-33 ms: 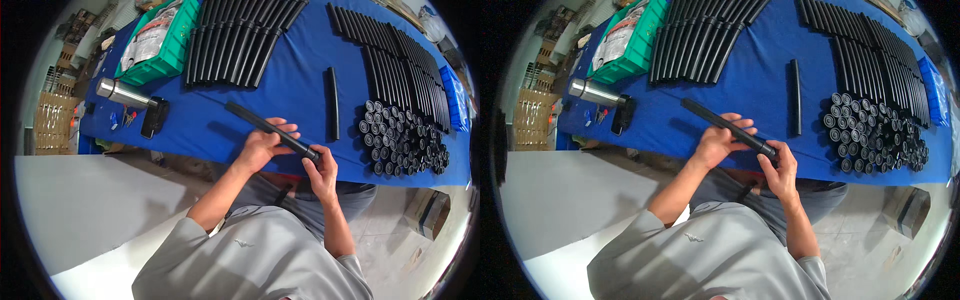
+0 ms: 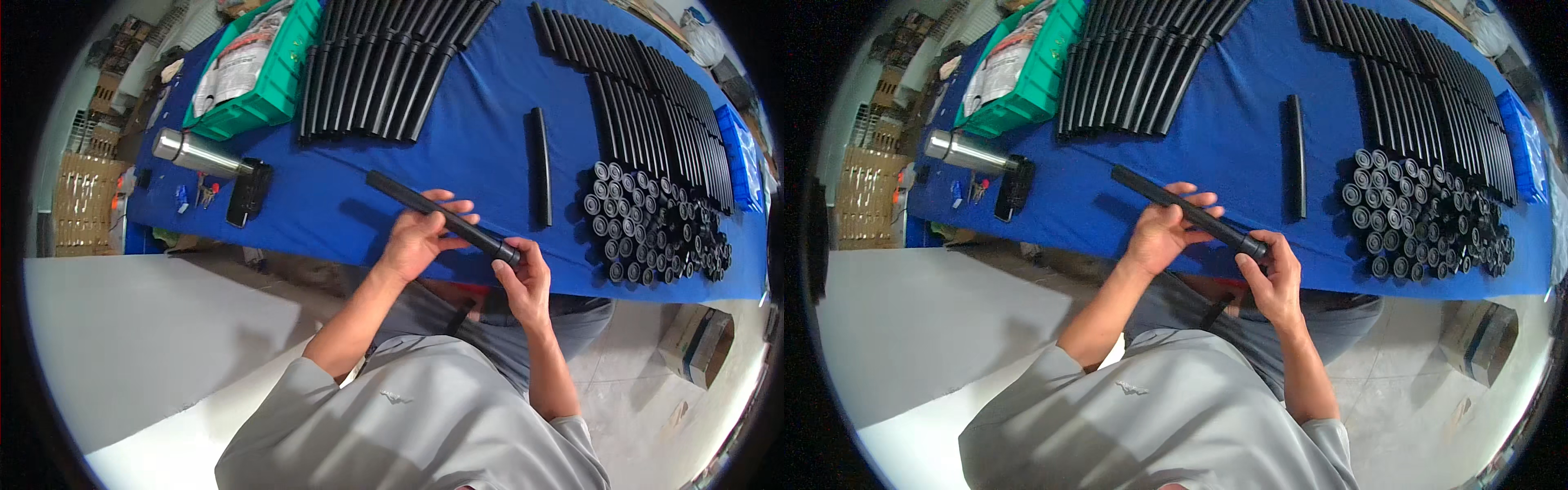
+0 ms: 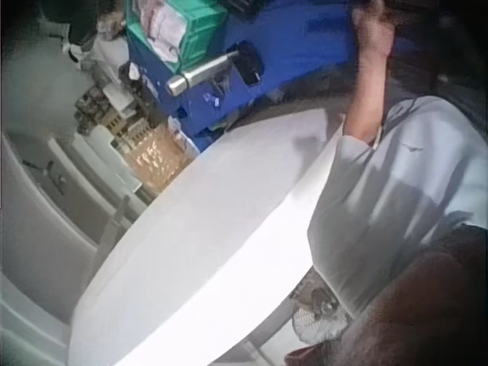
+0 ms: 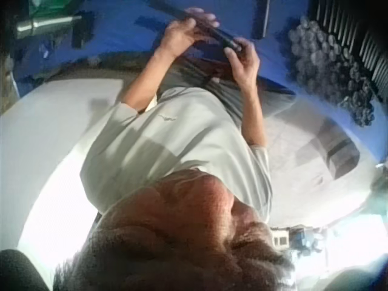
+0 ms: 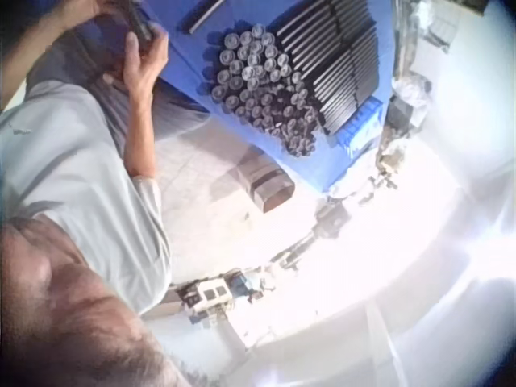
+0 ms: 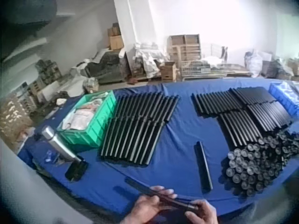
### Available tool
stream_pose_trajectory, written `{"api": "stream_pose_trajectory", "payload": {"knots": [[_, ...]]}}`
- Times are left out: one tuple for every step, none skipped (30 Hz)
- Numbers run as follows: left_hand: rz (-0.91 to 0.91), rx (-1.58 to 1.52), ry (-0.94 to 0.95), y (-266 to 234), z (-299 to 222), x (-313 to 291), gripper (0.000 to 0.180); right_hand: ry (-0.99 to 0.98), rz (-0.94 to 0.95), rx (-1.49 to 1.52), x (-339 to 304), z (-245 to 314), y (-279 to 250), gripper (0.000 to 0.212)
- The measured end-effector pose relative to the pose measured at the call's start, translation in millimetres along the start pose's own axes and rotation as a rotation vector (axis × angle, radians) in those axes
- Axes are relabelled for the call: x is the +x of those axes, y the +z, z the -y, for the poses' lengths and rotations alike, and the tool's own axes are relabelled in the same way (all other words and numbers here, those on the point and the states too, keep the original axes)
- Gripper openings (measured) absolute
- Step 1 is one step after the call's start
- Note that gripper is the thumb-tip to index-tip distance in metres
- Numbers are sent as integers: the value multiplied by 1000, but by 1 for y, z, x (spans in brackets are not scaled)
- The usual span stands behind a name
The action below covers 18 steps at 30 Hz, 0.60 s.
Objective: The person assembles black plastic tubes and end caps by hand, inserting the end caps into the tubes on a table.
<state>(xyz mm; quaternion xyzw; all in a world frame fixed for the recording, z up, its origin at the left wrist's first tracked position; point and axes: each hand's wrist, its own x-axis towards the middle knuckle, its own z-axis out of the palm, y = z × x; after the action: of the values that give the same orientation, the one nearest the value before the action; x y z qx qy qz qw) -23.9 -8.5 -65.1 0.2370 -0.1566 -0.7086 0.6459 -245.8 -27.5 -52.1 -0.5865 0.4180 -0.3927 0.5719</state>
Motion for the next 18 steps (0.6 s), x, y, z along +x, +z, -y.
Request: {"api": "stream_pose_trajectory", "payload": {"knots": [[10,-46,-2,0,-4,-4,37,102,26,165,-4,0,-2,32],[14,-58,-8,-4,0,-5,37,107,20,153,-5,2,-1,32],[34,-26,-3,-6,3,-5,32,143,34,163,-4,6,3,33],[53,7,2,-7,7,-5,27,179,49,174,-2,9,4,34],[57,-3,-3,-8,9,-6,27,205,60,214,1,5,2,36],[47,-14,9,-7,9,-7,24,207,56,207,2,6,2,36],[36,-25,21,-7,9,-7,21,215,52,195,3,8,4,35],[37,-31,20,-8,11,-6,21,223,49,183,4,10,5,34],[40,-38,32,-9,12,-7,21,224,47,180,3,10,6,34],[42,-44,44,-9,12,-6,21,195,36,123,2,11,7,33],[43,-46,44,-9,11,-6,21,167,25,67,2,12,7,32],[51,-34,47,-10,12,-7,21,169,27,64,2,12,7,32],[58,-22,51,-10,13,-8,21,178,37,70,2,12,6,31],[56,-25,53,-11,13,-9,21,187,47,76,2,12,5,30],[61,-25,51,-9,12,-8,22,187,48,74,2,11,3,30],[66,-25,49,-8,10,-8,22,185,72,40,3,10,1,32],[65,-27,51,-8,10,-8,22,183,96,6,3,9,0,34],[57,-48,36,-8,10,-8,22,181,97,3,3,10,0,34]]}}
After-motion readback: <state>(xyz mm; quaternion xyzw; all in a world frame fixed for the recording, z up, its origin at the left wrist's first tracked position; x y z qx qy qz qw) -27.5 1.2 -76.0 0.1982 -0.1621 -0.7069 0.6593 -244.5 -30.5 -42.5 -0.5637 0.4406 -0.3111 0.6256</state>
